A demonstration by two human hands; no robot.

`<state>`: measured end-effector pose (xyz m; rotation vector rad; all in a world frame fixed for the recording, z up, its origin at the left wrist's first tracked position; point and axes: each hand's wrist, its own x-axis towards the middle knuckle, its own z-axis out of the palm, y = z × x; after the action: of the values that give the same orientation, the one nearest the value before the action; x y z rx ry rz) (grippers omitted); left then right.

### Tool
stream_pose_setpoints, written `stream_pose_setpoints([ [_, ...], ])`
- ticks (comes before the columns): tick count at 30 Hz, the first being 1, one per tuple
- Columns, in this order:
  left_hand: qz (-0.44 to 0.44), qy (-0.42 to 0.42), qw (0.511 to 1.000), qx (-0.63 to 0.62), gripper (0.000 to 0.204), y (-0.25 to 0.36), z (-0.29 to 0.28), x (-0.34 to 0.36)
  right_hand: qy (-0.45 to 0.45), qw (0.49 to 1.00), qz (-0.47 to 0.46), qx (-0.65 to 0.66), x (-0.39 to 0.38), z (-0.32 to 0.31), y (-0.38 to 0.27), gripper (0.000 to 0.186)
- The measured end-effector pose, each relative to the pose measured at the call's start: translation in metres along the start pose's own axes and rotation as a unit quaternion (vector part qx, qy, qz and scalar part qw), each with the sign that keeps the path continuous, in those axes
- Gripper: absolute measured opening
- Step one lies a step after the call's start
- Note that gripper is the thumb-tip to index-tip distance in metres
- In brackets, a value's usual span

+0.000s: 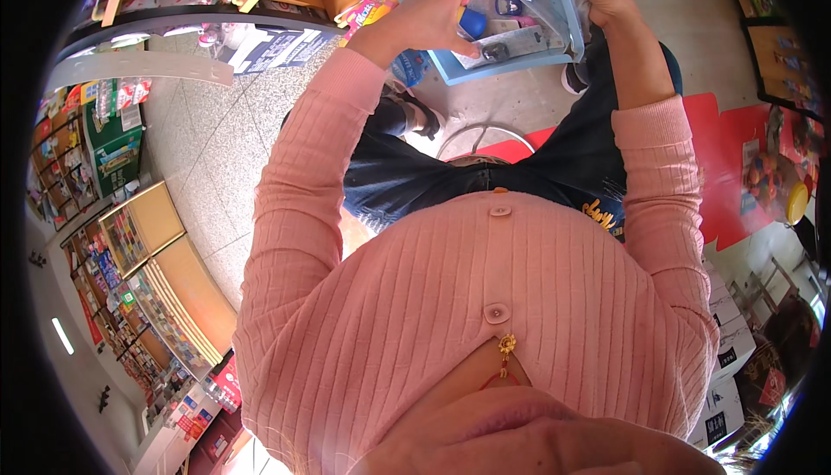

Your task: The person washes a cloth in a sink, wrings it out, and walks into a store. They then sit on the floor and wipe the interior of a plastic organizer and a shelf with the cloth.

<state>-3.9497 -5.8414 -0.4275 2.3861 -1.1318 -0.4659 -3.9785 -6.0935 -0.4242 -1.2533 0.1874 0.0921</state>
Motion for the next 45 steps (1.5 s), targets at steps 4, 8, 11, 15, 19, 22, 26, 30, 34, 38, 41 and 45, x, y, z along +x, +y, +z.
stream_pose_setpoints([
  [4,-0.023,-0.039,0.999,-0.005,0.081,-0.008,0.001,0.002,-0.023,1.0,0.001,0.021,-0.002,0.005,0.0,0.064],
  [8,-0.044,-0.071,0.996,-0.017,0.082,-0.002,-0.005,0.002,-0.035,0.998,0.007,0.045,-0.001,0.004,0.003,0.064],
  [11,-0.029,-0.062,0.997,-0.021,0.083,-0.003,-0.008,0.001,-0.032,0.999,-0.012,0.032,0.002,0.003,0.006,0.063],
  [15,-0.01,-0.052,0.999,-0.012,0.078,-0.008,-0.003,0.001,-0.035,0.999,-0.017,0.031,0.002,0.003,0.004,0.063],
  [19,0.004,-0.049,0.998,-0.035,0.076,-0.01,-0.003,0.004,-0.03,0.999,-0.011,0.034,0.002,0.0,0.005,0.062],
  [22,-0.011,-0.051,0.997,-0.059,0.065,-0.024,-0.005,0.013,0.012,1.0,0.005,0.028,0.002,0.002,0.002,0.061],
  [26,-0.092,-0.102,0.983,-0.118,0.072,0.003,-0.045,0.025,0.027,0.999,0.009,0.023,0.008,-0.003,0.006,0.054],
  [30,-0.083,-0.016,0.967,-0.242,0.071,-0.02,-0.058,0.035,0.006,1.0,0.002,0.008,0.014,0.0,0.003,0.045],
  [34,-0.123,0.059,0.912,-0.387,0.06,-0.024,-0.068,0.05,0.021,1.0,0.012,0.004,0.019,-0.003,0.005,0.041],
  [38,-0.135,0.092,0.812,-0.561,0.05,-0.028,-0.076,0.053,0.056,0.998,0.018,0.015,0.02,-0.008,0.001,0.035],
  [41,-0.063,0.137,0.758,-0.634,0.045,-0.04,-0.085,0.044,0.057,0.996,-0.039,0.048,0.019,-0.01,0.003,0.032],
  [45,-0.039,0.127,0.64,-0.757,0.033,-0.085,-0.092,0.038,0.112,0.993,-0.012,0.039,0.02,-0.017,0.002,0.033],
])
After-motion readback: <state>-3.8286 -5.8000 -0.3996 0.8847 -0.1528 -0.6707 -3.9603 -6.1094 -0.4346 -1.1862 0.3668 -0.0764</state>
